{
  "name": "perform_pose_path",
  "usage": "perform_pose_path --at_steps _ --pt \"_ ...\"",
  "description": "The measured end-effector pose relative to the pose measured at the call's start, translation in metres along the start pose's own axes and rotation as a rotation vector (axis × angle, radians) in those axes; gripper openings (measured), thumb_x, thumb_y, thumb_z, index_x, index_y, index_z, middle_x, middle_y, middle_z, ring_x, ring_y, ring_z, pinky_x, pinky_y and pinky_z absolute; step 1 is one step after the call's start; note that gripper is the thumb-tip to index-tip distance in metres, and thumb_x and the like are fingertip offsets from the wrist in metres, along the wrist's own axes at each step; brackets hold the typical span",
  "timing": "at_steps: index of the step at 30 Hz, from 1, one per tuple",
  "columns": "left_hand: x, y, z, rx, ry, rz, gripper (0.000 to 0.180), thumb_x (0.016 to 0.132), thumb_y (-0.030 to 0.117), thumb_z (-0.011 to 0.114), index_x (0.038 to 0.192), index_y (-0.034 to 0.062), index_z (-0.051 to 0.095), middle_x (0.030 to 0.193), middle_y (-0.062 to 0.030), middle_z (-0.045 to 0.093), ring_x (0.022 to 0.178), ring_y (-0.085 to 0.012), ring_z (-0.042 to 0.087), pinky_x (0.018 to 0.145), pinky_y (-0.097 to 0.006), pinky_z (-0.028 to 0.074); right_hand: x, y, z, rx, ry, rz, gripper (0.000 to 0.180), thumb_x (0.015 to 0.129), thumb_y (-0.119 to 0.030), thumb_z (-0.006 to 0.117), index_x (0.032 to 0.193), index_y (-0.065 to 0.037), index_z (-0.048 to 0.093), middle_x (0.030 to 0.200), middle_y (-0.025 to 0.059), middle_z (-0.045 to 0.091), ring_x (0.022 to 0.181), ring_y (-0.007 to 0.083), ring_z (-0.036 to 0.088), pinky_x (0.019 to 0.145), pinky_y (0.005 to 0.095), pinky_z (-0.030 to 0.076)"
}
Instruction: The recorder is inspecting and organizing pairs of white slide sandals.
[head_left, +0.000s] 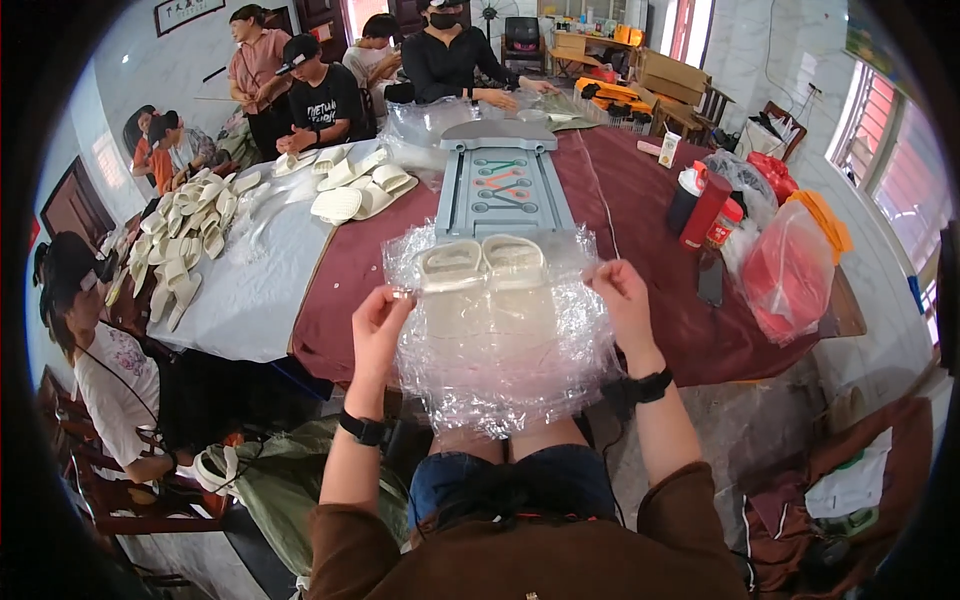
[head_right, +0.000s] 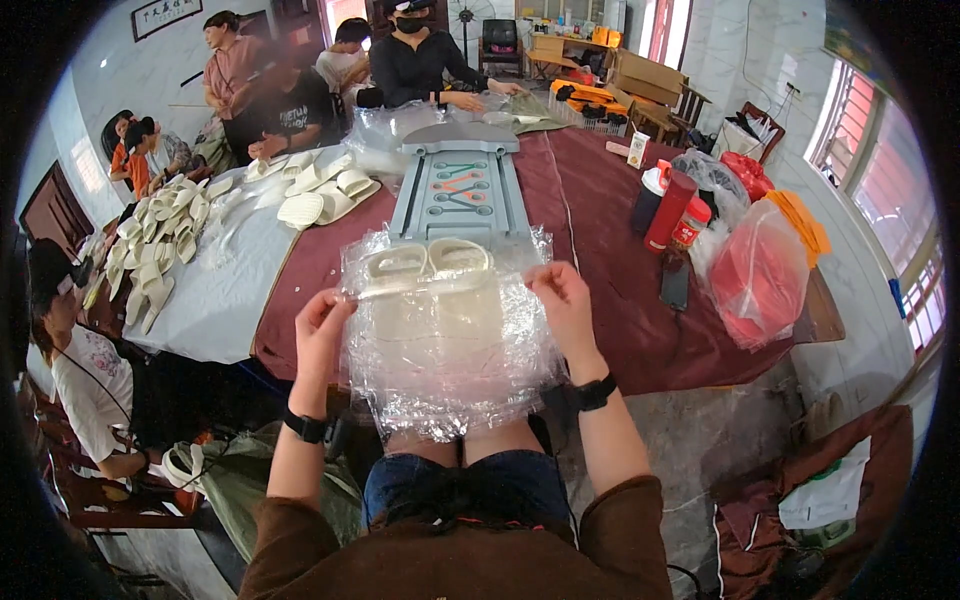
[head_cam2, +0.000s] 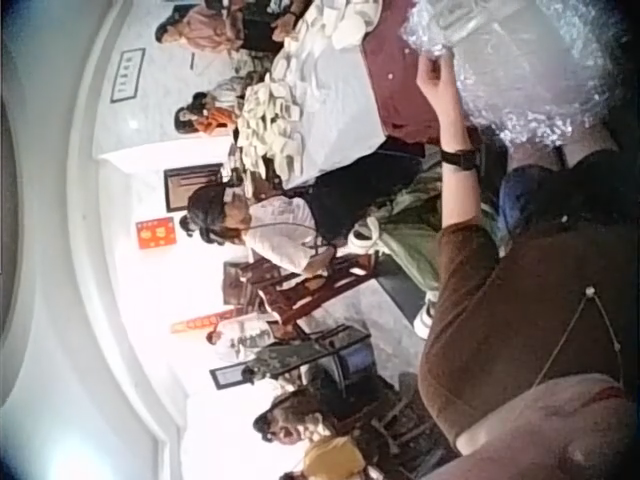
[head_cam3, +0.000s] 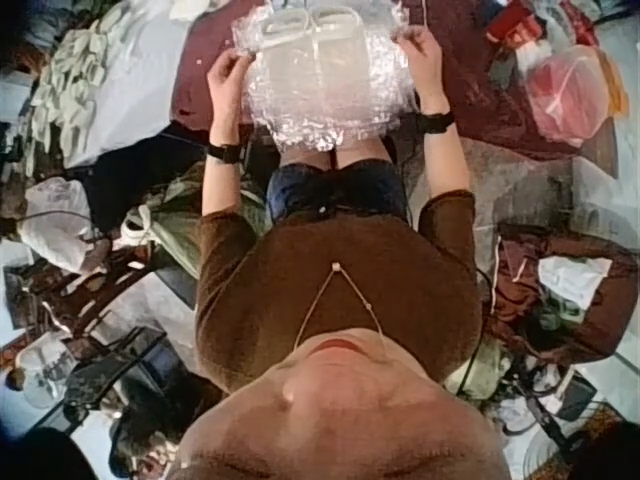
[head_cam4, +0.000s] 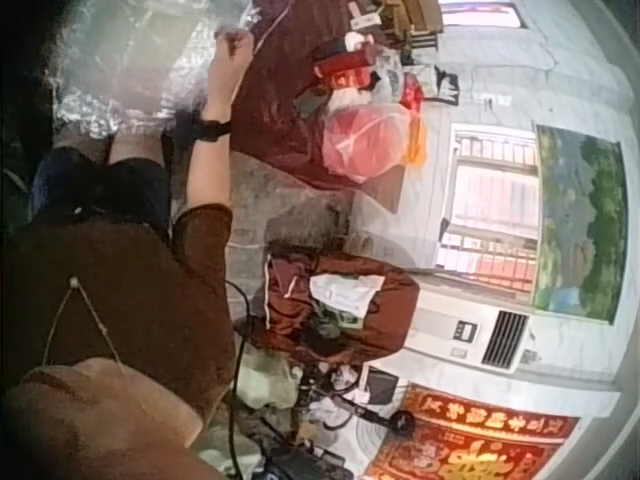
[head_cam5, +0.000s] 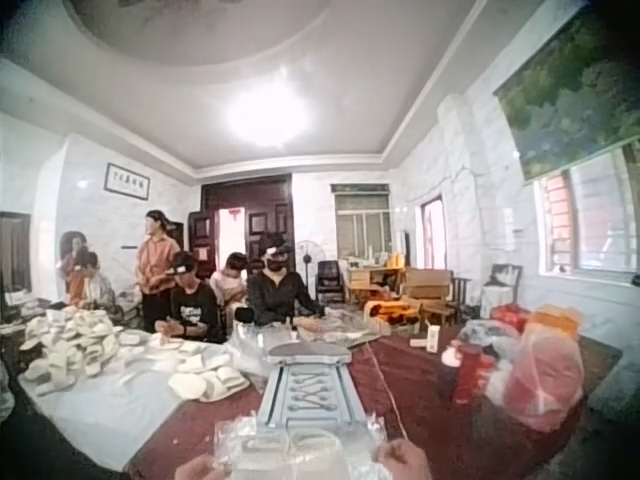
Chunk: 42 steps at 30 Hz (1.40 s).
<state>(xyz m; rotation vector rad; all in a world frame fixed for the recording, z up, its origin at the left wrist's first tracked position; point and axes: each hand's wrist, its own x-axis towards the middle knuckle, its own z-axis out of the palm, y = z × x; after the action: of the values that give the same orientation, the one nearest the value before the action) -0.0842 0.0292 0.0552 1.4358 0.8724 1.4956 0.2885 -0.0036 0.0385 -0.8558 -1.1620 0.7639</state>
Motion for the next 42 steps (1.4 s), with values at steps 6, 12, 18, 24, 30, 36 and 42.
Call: perform_pose_path --at_steps 6,12,18,24,30,36,42 --pt "-0.057 -0.07 0.001 0.202 0.251 -0.149 0.044 0.086 0.012 0.084 0.065 0.01 0.045 0.066 0.0109 0.042 0.063 -0.0021 0.034 0.055 -0.023 0.026 -0.062 0.049 0.006 -0.387 0.073 0.445 0.029 0.084 -0.012 0.08 0.088 -0.004 0.053 0.085 0.0022 0.058 0.082 0.0157 0.056 0.077 0.0313 0.046" --pt "-0.074 -0.094 0.004 0.104 0.238 -0.304 0.027 0.085 0.004 0.082 0.084 0.0089 0.055 0.082 0.0046 0.061 0.072 -0.0028 0.051 0.067 -0.02 0.042 -0.08 0.021 0.051 -1.187 0.156 -0.187 0.057 0.075 -0.01 0.08 0.125 -0.005 0.053 0.126 0.0198 0.057 0.113 0.0372 0.055 0.099 0.0486 0.044" --pt "-0.073 -0.081 0.008 0.128 0.249 -0.208 0.036 0.082 -0.001 0.079 0.109 0.0049 0.056 0.107 -0.0033 0.062 0.092 -0.0101 0.059 0.08 -0.025 0.05 -0.074 -0.012 0.089 -0.946 -0.188 -0.389 0.042 0.086 -0.009 0.07 0.127 -0.007 0.061 0.133 0.0171 0.056 0.121 0.0408 0.052 0.103 0.0495 0.044" --pt "-0.071 -0.08 0.007 0.22 0.3 -0.285 0.043 0.083 -0.005 0.075 0.119 0.0035 0.054 0.115 -0.0067 0.056 0.09 -0.0119 0.059 0.079 -0.026 0.052 -0.084 0.025 0.094 -0.945 -0.294 -0.191 0.045 0.084 -0.012 0.076 0.126 -0.004 0.062 0.13 0.0171 0.055 0.116 0.0383 0.054 0.102 0.0469 0.046" --pt "-0.078 -0.038 0.04 0.14 0.275 -0.167 0.057 0.085 -0.011 0.069 0.135 0.0057 0.048 0.122 -0.0059 0.053 0.094 -0.0113 0.058 0.079 -0.024 0.049 -0.093 0.046 0.08 -0.825 -0.245 -0.057 0.051 0.083 -0.012 0.078 0.13 -0.002 0.059 0.133 0.0186 0.053 0.12 0.0404 0.053 0.103 0.0464 0.046" --pt "-0.064 -0.014 0.072 -0.315 0.214 -0.308 0.058 0.09 -0.007 0.064 0.144 -0.0031 0.043 0.132 -0.0125 0.056 0.106 -0.0187 0.065 0.089 -0.029 0.052 -0.093 0.054 0.078 -0.726 -0.18 -0.019 0.053 0.083 -0.011 0.077 0.132 -0.003 0.058 0.133 0.0164 0.053 0.113 0.0359 0.058 0.092 0.0397 0.052" --pt "-0.05 -0.031 0.09 -0.273 0.02 -0.357 0.052 0.091 0.006 0.073 0.138 -0.0032 0.052 0.124 -0.0127 0.066 0.11 -0.0183 0.065 0.094 -0.032 0.053 -0.094 0.056 0.077 -0.804 -0.156 -0.063 0.053 0.082 -0.01 0.078 0.131 -0.005 0.058 0.132 0.014 0.054 0.106 0.0321 0.063 0.085 0.0364 0.056"
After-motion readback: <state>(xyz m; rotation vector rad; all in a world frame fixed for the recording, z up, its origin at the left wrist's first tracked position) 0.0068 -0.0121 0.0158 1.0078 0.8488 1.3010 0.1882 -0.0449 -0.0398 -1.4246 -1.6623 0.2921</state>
